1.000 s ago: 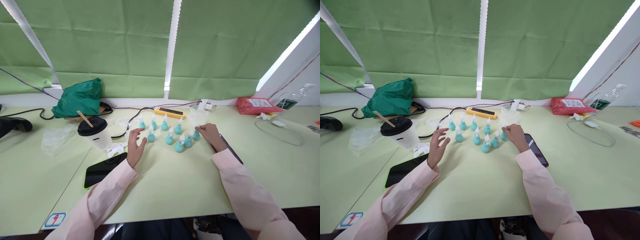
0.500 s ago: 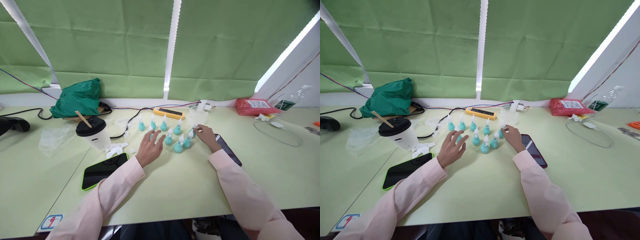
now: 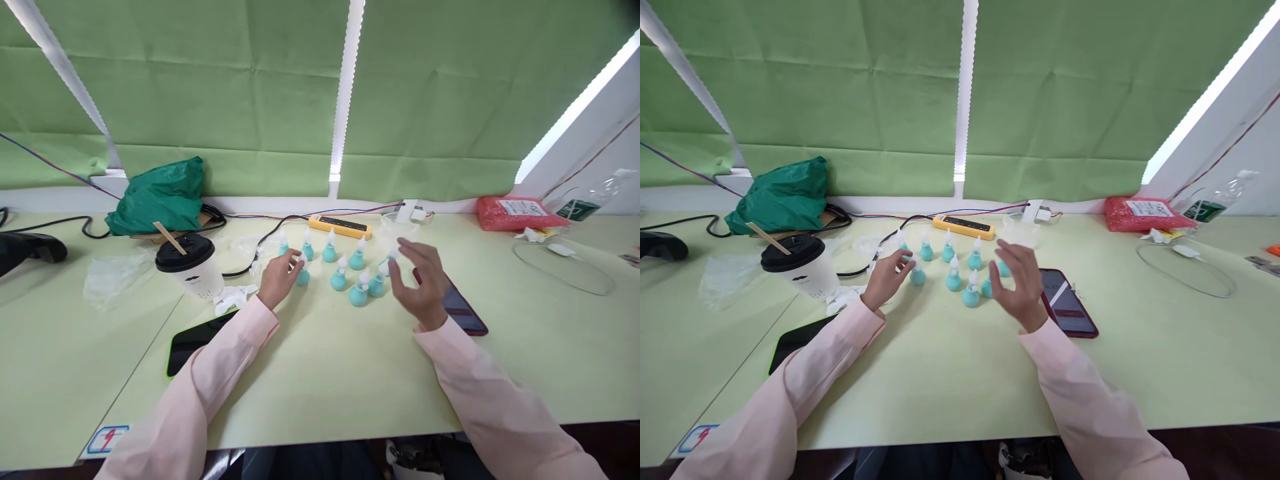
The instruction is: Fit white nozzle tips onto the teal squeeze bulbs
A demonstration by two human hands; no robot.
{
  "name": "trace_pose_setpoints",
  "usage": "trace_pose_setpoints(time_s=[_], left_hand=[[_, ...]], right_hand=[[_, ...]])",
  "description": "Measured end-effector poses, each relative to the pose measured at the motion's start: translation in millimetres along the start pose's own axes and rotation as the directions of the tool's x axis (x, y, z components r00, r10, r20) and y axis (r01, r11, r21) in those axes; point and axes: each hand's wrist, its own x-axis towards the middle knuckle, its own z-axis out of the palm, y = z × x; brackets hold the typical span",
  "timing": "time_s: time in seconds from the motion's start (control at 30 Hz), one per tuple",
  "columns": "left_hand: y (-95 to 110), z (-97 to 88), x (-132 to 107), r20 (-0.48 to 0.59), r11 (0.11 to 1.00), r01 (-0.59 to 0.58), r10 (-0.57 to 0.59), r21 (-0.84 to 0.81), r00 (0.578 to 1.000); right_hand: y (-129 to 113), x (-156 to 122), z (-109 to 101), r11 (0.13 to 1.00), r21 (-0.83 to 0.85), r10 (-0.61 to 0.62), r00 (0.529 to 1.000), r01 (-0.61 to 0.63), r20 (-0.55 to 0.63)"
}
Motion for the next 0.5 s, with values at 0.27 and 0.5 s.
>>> trace_pose_setpoints(time_s=[0.27, 0.5], left_hand=[[10, -10.5, -19, -0.086, 0.985, -0.163, 0.167, 0.058, 0.982], [22, -14.2, -26, 0.119, 0.894, -0.318, 0.295, 0.315, 0.948]], right_hand=[[-55, -31, 5, 0.941, 0.335, -0.119, 0.968, 0.040, 0.219], [-70, -45, 10, 0.867, 0.424, 0.023, 0.872, -0.262, 0.490]])
